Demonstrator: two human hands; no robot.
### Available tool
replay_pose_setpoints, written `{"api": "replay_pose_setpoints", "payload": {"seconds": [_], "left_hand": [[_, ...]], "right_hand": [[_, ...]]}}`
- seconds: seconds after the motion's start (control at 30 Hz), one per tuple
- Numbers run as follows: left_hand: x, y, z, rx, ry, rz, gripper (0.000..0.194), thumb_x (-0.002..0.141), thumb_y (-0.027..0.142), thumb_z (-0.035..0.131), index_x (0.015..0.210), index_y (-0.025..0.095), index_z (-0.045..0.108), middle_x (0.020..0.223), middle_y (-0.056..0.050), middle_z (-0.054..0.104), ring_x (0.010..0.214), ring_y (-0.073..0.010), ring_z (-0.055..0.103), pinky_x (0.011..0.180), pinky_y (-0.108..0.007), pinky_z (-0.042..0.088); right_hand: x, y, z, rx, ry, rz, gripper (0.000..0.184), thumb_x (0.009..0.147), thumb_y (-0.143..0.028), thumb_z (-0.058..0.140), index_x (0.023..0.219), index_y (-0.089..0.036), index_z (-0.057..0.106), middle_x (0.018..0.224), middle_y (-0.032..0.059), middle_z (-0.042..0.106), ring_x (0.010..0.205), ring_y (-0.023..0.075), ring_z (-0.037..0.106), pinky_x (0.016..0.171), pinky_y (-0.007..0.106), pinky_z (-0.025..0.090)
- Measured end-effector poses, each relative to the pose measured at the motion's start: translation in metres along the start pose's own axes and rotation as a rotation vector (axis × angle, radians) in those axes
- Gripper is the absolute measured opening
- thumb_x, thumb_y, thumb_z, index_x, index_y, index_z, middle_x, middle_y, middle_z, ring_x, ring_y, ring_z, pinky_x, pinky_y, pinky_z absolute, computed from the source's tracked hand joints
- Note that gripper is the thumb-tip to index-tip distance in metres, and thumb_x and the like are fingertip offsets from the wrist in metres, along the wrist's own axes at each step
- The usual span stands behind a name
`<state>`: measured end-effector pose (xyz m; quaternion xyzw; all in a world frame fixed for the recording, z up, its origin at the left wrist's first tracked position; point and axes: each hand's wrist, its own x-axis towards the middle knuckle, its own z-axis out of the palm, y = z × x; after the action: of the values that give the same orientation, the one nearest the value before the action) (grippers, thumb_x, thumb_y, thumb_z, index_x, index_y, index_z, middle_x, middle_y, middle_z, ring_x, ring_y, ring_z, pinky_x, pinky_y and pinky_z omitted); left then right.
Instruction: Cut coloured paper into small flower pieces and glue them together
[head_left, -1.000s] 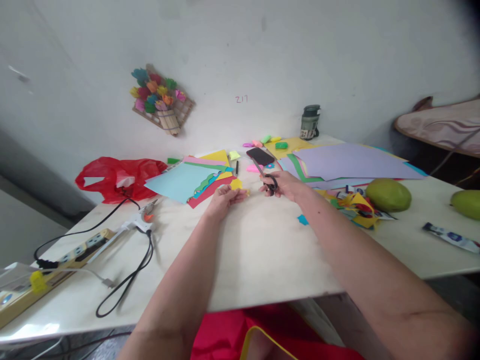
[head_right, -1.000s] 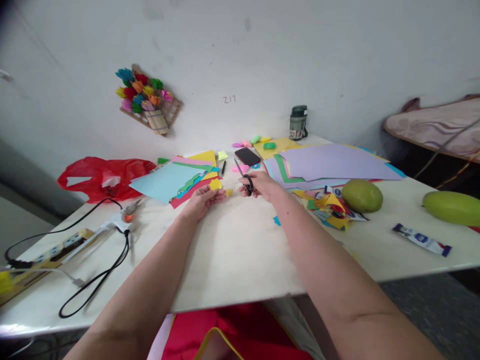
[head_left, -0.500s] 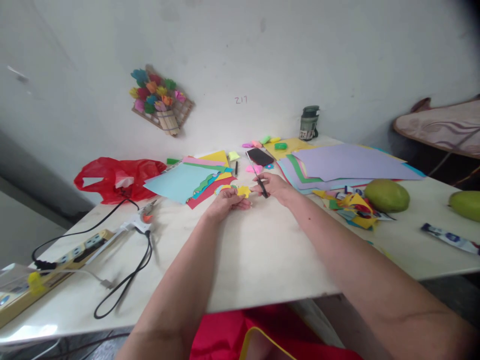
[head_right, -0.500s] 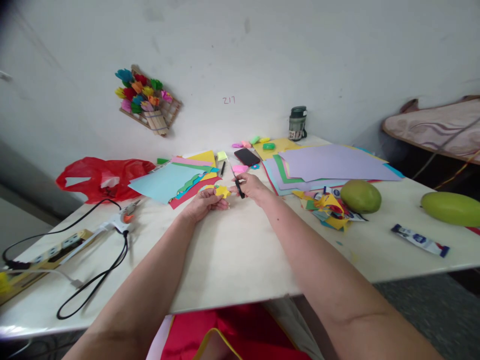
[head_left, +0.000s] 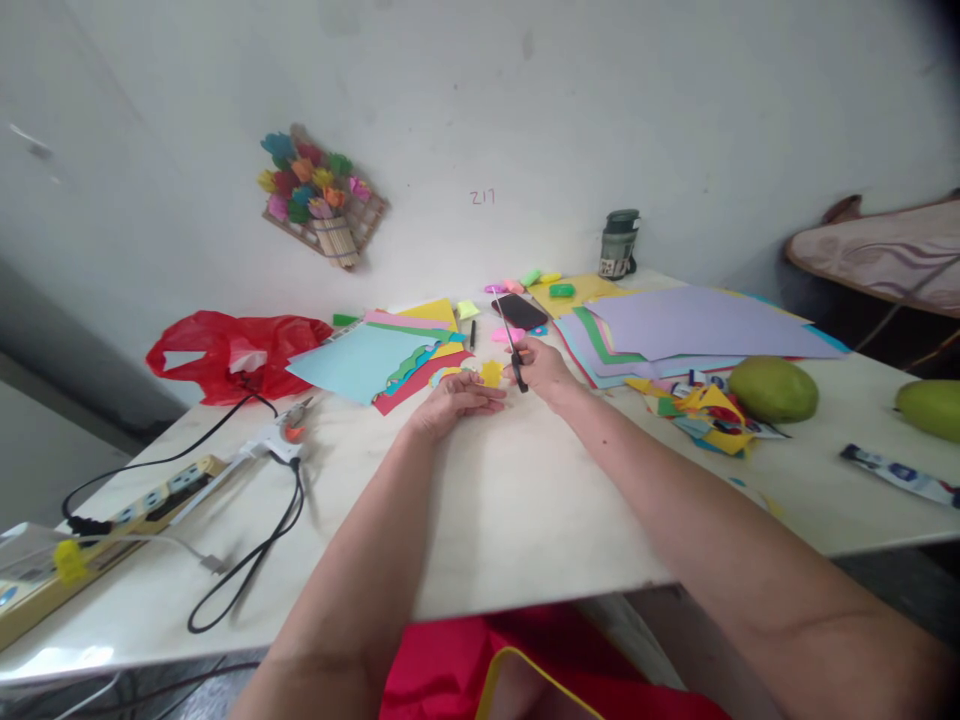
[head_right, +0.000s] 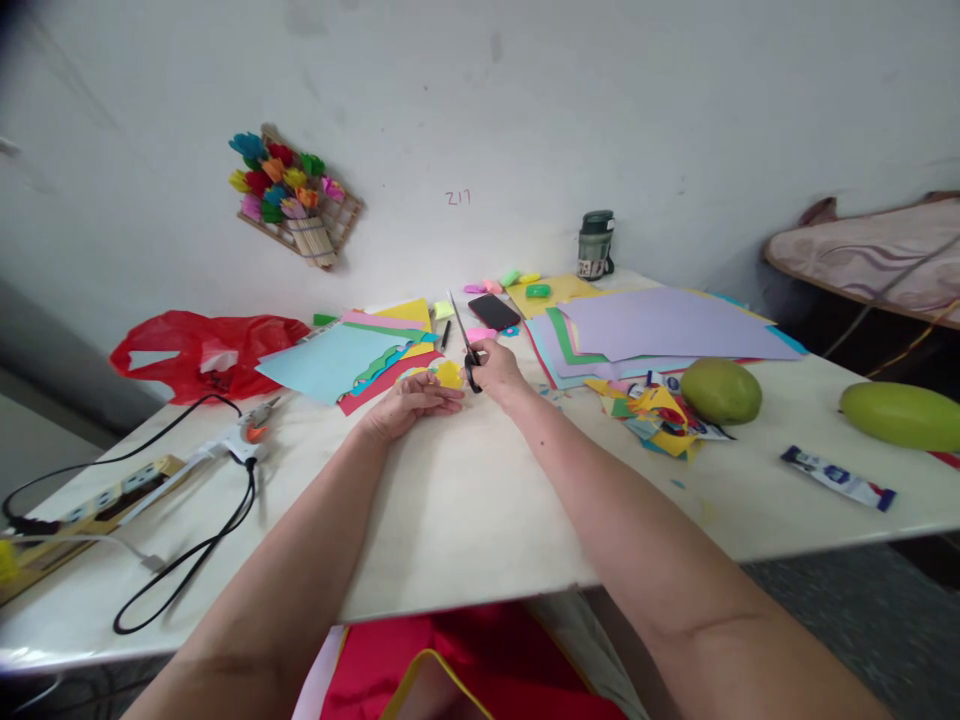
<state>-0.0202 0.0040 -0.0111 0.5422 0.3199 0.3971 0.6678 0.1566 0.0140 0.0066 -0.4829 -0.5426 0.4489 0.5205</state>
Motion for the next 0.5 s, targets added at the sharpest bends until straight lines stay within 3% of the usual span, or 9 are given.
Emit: {"api": "replay_pose_setpoints", "payload": {"seconds": [0.27, 0.5], "left_hand": [[0.0042, -0.0072, 0.0012, 0.041, 0.164, 0.022, 0.036, 0.058, 0.035, 0.081, 0.073, 0.012, 0.058, 0.082, -0.012, 0.072, 0.07, -0.0209, 0.07, 0.073, -0.034, 0.054], [0.0063, -0.0089, 0.0006, 0.035, 0.191, 0.042, 0.037, 0.056, 0.037, 0.082, 0.071, 0.014, 0.056, 0.077, -0.009, 0.072, 0.066, -0.0196, 0.069, 0.069, -0.032, 0.054]], "right_hand": [[-0.0003, 0.002, 0.0048, 0.002, 0.006, 0.002, 0.033, 0.059, -0.003, 0.062, 0.088, -0.017, 0.056, 0.056, -0.0073, 0.055, 0.046, 0.0095, 0.055, 0.048, 0.02, 0.045], [-0.0046, -0.0032, 0.0058, 0.028, -0.013, 0.042, 0.031, 0.06, -0.001, 0.063, 0.085, -0.018, 0.055, 0.053, -0.0081, 0.055, 0.043, 0.0091, 0.055, 0.044, 0.019, 0.044]]}}
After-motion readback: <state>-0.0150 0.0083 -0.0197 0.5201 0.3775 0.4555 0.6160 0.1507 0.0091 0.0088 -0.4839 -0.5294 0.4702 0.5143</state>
